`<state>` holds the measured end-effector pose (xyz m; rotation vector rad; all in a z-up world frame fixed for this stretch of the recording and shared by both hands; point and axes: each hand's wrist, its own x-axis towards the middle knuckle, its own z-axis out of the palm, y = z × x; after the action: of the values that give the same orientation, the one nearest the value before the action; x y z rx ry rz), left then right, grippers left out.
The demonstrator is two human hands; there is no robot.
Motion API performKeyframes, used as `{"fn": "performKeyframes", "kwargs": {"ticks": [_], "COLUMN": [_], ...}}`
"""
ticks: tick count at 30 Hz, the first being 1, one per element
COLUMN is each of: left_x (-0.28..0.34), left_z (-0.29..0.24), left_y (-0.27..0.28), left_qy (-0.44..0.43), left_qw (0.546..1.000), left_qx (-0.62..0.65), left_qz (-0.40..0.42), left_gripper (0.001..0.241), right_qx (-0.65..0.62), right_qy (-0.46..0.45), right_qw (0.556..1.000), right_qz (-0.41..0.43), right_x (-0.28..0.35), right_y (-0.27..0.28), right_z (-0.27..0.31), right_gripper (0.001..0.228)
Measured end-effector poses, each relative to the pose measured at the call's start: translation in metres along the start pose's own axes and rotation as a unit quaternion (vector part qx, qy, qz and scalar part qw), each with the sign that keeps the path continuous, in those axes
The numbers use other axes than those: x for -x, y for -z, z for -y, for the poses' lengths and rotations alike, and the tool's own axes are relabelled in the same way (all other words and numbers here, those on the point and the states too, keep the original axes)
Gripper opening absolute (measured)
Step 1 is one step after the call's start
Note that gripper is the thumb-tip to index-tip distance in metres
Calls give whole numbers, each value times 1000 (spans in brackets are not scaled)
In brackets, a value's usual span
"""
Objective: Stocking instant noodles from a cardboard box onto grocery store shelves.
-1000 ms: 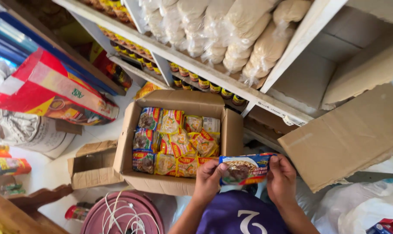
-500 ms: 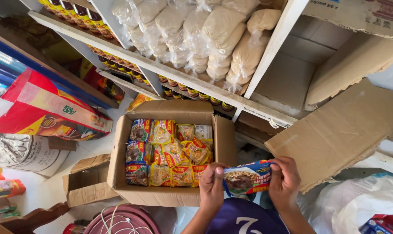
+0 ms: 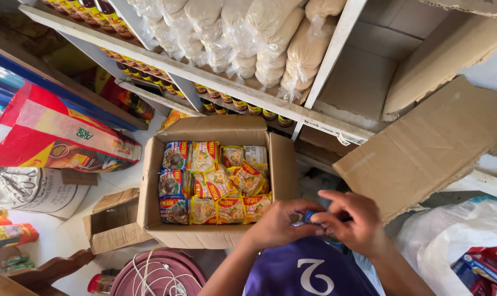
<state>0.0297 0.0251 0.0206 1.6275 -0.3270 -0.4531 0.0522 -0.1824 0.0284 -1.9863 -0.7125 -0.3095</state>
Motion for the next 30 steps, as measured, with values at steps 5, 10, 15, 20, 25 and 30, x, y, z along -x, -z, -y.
{"fn": "performKeyframes", "kwargs": {"ticks": [5,10,15,20,25,30], "left_x": [-4,-8,-7,11,10,13], "left_z": [40,72,82,63,36,40], "left_y": [-23,-33,-44,-21,-11,-13], "left_qy": [-22,1,-22,-17,-47,-80], "left_qw": [986,922,840,941,979,975], "left_qx": [141,343,511,325,106,96], "left_qz": [-91,-180,-178,-96,-167,-184], "left_gripper": [24,23,21,26,15,19], "right_qx": [-47,-206,-331,-262,-251,-205], "right_qy": [-109,-209,-295,-310,-295,-247], "right_qw": [981,935,890,904,918,940], "right_qz": [-157,-197,-107,-135,-87,-116], "right_x": [37,77,103,96,94,69], "right_y": [14,9,-16,-13,-7,0], "right_z": [-26,-51,-55,-40,-36,-17], "right_gripper": [25,44,44,32,23,39]}}
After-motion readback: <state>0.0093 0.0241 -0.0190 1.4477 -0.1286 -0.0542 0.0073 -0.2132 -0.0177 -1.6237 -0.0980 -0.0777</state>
